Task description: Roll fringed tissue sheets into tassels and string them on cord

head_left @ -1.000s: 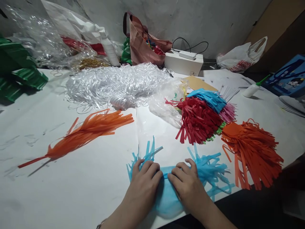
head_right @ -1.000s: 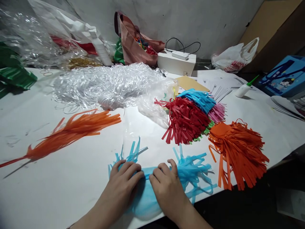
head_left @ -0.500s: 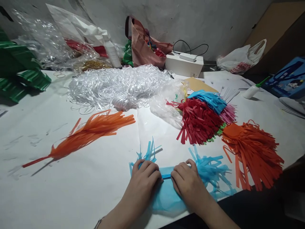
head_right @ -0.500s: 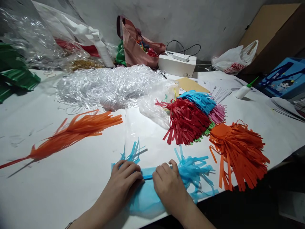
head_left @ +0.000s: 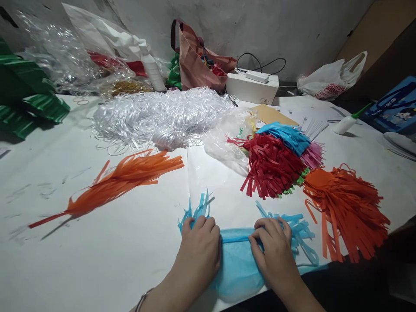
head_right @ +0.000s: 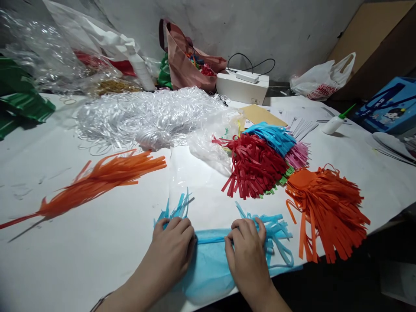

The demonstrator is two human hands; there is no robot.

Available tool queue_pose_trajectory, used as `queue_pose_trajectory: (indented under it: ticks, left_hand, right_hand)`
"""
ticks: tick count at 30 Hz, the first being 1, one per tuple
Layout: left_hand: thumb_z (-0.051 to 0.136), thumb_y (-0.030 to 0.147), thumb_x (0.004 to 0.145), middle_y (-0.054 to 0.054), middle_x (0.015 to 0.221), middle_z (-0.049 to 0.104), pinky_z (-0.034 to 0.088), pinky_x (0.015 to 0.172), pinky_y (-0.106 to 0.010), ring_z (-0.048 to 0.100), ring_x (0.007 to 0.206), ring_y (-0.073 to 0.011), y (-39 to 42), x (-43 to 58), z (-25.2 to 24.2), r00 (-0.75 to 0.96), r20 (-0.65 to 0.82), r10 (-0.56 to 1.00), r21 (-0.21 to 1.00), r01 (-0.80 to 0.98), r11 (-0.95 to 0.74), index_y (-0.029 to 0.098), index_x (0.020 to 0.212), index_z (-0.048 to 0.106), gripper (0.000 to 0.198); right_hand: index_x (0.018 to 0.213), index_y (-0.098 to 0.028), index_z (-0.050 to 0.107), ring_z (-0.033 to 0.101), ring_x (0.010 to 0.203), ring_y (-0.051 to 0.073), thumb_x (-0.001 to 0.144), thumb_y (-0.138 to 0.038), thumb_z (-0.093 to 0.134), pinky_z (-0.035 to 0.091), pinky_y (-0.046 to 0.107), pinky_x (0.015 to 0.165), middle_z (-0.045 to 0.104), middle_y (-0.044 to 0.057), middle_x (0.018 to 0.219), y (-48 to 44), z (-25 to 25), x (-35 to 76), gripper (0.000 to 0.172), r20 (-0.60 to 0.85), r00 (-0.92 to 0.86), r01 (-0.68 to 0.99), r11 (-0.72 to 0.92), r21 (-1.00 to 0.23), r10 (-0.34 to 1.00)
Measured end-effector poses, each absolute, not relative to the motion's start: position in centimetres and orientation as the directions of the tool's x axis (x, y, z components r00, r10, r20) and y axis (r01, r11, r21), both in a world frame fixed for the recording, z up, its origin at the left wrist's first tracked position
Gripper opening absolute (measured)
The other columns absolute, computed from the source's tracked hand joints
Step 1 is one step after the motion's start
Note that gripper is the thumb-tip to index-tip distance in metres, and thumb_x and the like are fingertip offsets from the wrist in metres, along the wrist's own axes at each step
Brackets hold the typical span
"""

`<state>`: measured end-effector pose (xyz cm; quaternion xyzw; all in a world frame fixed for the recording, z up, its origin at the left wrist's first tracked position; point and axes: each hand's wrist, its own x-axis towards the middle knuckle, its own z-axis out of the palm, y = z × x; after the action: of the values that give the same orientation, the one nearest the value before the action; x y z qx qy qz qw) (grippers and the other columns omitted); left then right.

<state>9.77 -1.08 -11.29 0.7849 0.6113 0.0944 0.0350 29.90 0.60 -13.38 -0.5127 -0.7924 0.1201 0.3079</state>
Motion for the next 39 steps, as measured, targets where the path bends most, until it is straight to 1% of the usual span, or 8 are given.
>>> queue_pose_trajectory:
  ticks: [5,11,16,21,26,32,36,39]
  left_hand:
    - [0.058,0.002,0.082,-0.003,0.080,0.064,0.032,0.101,-0.056,0.056,0.085,-0.0243,-1.0,9.5,-11.7,0.407,0.249,0.879,0.083,0.895,-0.438,0.022,0.073,0.065,0.023]
    - [0.060,0.010,0.088,-0.001,0.076,0.059,0.024,0.113,-0.056,0.054,0.085,-0.0230,-1.2,10.3,-12.7,0.613,0.291,0.735,-0.082,0.781,-0.619,0.021,0.067,0.068,0.025]
    - [0.062,0.009,0.086,-0.001,0.075,0.062,0.043,0.095,-0.049,0.057,0.080,-0.0212,0.4,9.9,-12.0,0.544,0.241,0.803,0.023,0.824,-0.566,0.020,0.066,0.065,0.023]
    - [0.065,0.013,0.089,-0.003,0.088,0.067,0.045,0.093,-0.045,0.059,0.089,-0.0227,-0.5,9.3,-11.7,0.570,0.271,0.776,0.072,0.792,-0.607,0.019,0.081,0.067,0.010]
    - [0.067,0.017,0.089,-0.005,0.103,0.072,0.048,0.085,-0.036,0.062,0.094,-0.0233,-3.0,9.6,-13.4,0.678,0.209,0.705,0.124,0.697,-0.707,0.018,0.099,0.067,0.010]
    - [0.060,0.018,0.091,-0.010,0.143,0.060,0.043,0.095,-0.049,0.057,0.123,-0.0354,-3.8,8.7,-15.1,0.512,0.242,0.825,0.004,0.849,-0.528,0.026,0.138,0.055,0.048]
    - [0.064,0.031,0.089,-0.022,0.150,0.050,0.040,0.094,-0.066,0.051,0.129,-0.0479,-3.3,8.3,-15.7,0.388,0.215,0.896,-0.016,0.919,-0.394,0.023,0.143,0.052,0.057]
    - [0.060,0.036,0.090,-0.024,0.150,0.048,0.031,0.101,-0.073,0.046,0.133,-0.0493,-2.3,7.9,-16.4,0.336,0.222,0.915,-0.015,0.940,-0.341,0.021,0.144,0.052,0.056]
  right_hand:
    - [0.083,-0.023,0.060,0.056,0.093,0.020,0.093,-0.007,0.047,0.022,0.051,0.109,0.062,0.001,0.090,0.5,-13.6,29.5,0.022,0.376,-0.319,0.726,0.480,-0.493,0.870]
    - [0.084,-0.020,0.061,0.055,0.094,0.021,0.092,-0.004,0.045,0.019,0.052,0.113,0.065,0.003,0.086,0.3,-13.8,29.2,0.024,0.456,-0.540,0.667,0.690,-0.282,0.708]
    - [0.090,-0.018,0.061,0.055,0.085,0.021,0.094,-0.009,0.048,0.025,0.048,0.107,0.063,0.003,0.082,0.9,-13.6,28.2,0.017,0.411,-0.633,0.669,0.731,-0.135,0.656]
    - [0.078,-0.020,0.058,0.050,0.071,0.019,0.095,-0.006,0.040,0.032,0.042,0.098,0.058,0.001,0.071,2.4,-13.6,27.5,0.028,0.429,-0.693,0.617,0.785,-0.061,0.579]
    - [0.090,-0.019,0.065,0.058,0.076,0.017,0.095,-0.010,0.049,0.033,0.041,0.098,0.067,0.001,0.078,5.1,-11.7,28.4,0.020,0.535,-0.529,0.692,0.700,-0.178,0.659]
    - [0.092,-0.019,0.071,0.066,0.079,0.019,0.098,-0.021,0.057,0.038,0.040,0.092,0.074,0.004,0.085,9.0,-9.1,32.5,0.016,0.690,-0.285,0.828,0.534,-0.173,0.665]
    - [0.088,-0.016,0.073,0.069,0.077,0.022,0.097,-0.027,0.057,0.043,0.039,0.081,0.075,0.008,0.083,10.9,-8.1,38.1,0.021,0.781,-0.152,0.908,0.397,-0.132,0.606]
    - [0.082,-0.013,0.073,0.068,0.070,0.025,0.096,-0.030,0.057,0.046,0.038,0.069,0.075,0.013,0.078,11.3,-6.6,43.9,0.028,0.871,-0.043,0.959,0.265,-0.102,0.489]
